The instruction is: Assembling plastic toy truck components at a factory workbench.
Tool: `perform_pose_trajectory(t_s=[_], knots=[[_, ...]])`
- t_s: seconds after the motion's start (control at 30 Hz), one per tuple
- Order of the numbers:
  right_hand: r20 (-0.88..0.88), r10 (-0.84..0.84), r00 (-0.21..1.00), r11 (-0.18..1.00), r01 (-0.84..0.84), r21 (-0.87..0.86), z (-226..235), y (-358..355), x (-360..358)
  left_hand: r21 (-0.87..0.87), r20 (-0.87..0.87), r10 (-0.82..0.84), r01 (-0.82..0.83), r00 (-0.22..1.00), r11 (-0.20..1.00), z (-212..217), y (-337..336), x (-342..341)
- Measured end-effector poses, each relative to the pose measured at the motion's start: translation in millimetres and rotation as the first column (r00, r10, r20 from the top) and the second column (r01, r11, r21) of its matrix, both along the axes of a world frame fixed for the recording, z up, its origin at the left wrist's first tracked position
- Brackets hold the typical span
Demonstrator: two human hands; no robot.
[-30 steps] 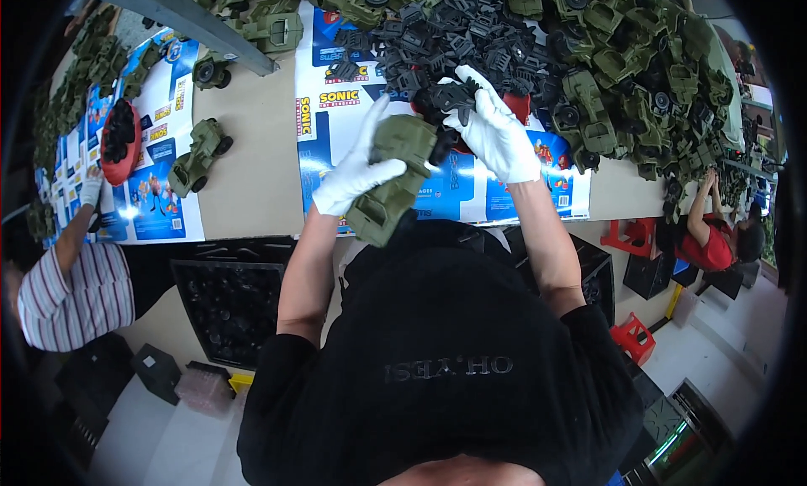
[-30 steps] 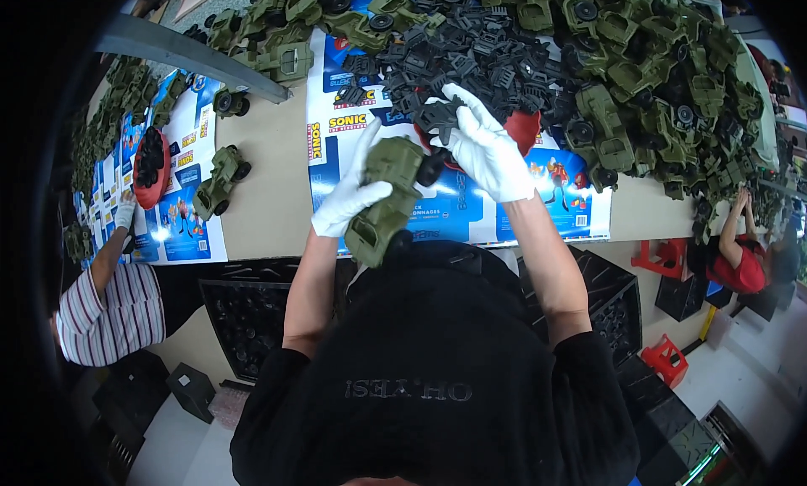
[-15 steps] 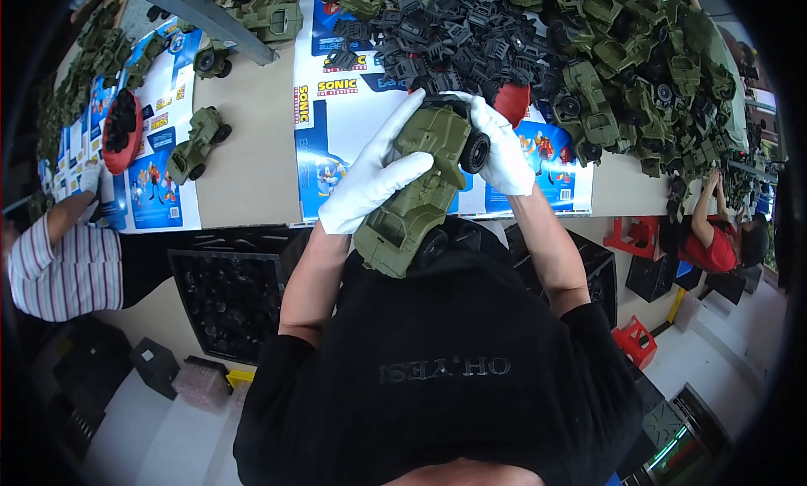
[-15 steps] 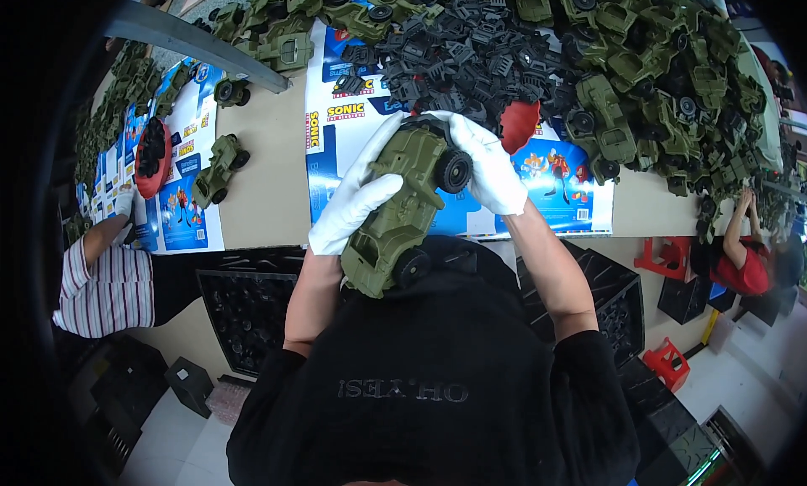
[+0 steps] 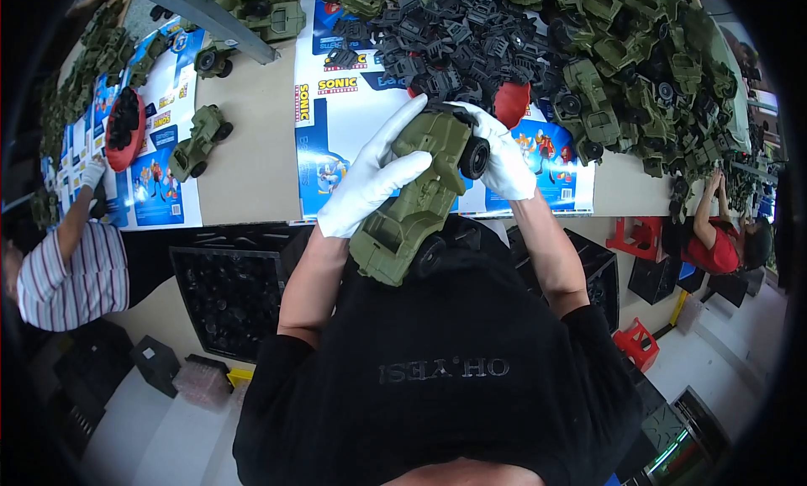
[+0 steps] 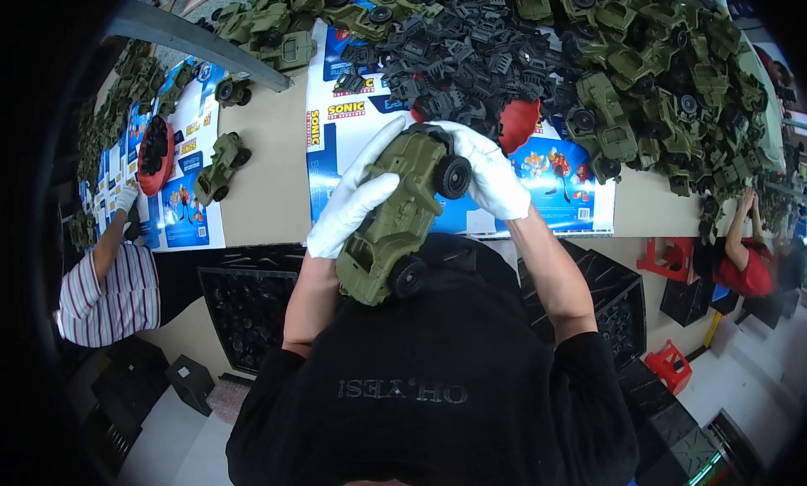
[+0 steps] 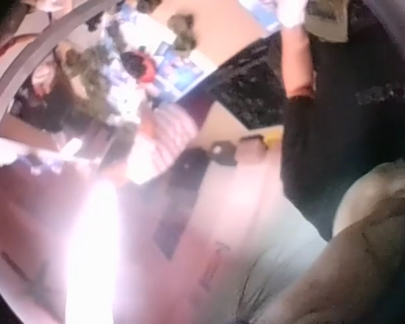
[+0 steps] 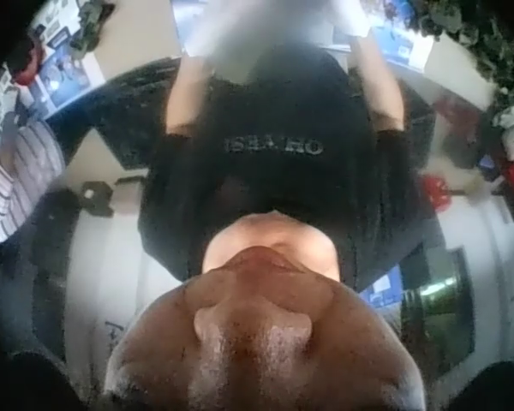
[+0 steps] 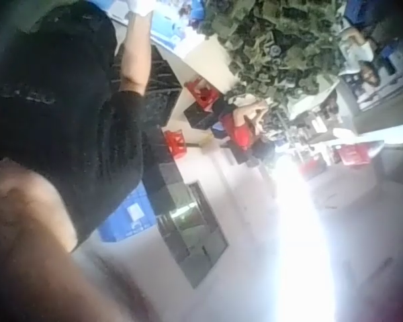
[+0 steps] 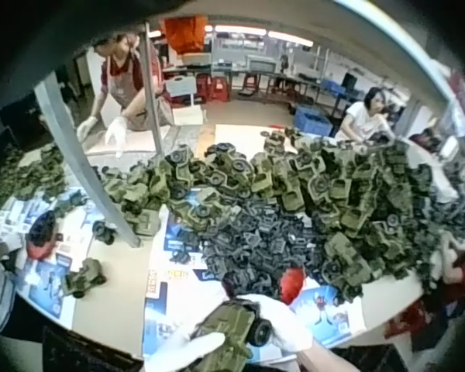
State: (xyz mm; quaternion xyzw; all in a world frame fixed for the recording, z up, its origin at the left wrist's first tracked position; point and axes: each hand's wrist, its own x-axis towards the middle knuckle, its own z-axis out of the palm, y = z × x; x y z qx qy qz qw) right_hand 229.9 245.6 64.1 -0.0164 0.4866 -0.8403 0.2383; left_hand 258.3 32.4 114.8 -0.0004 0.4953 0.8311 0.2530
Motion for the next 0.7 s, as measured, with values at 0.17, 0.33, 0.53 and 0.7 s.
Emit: perform_pose_trajectory(t_s=[0.17,0.33,0.53,0.7], knots=[[-0.324,0.256,0.91,0.927,-0.136,0.35,23.8,16.5,-21.2,-0.117,-0.069,-0.005,-0.003,0.998,0.993,-15.2,1.6,5.2],[-0.457,0.443,0.772,0.646,0.079,0.76,38.4,3.9,-4.8,-0.122,-0.051,0.123,-0.128,0.991,0.984,-9.4,21.9,5.2],[-0.543,0.214,0.812,0.84,0.131,0.526,16.7,-2.6,13.3,-0.217,-0.293,0.017,-0.083,0.956,0.973,-24.8,14.4,0.4],[-0.713,0.278,0.643,0.733,0.338,0.591,35.4,-10.4,12.2,-0.199,-0.504,0.146,-0.279,0.851,0.939,-20.3,21.9,-4.2]])
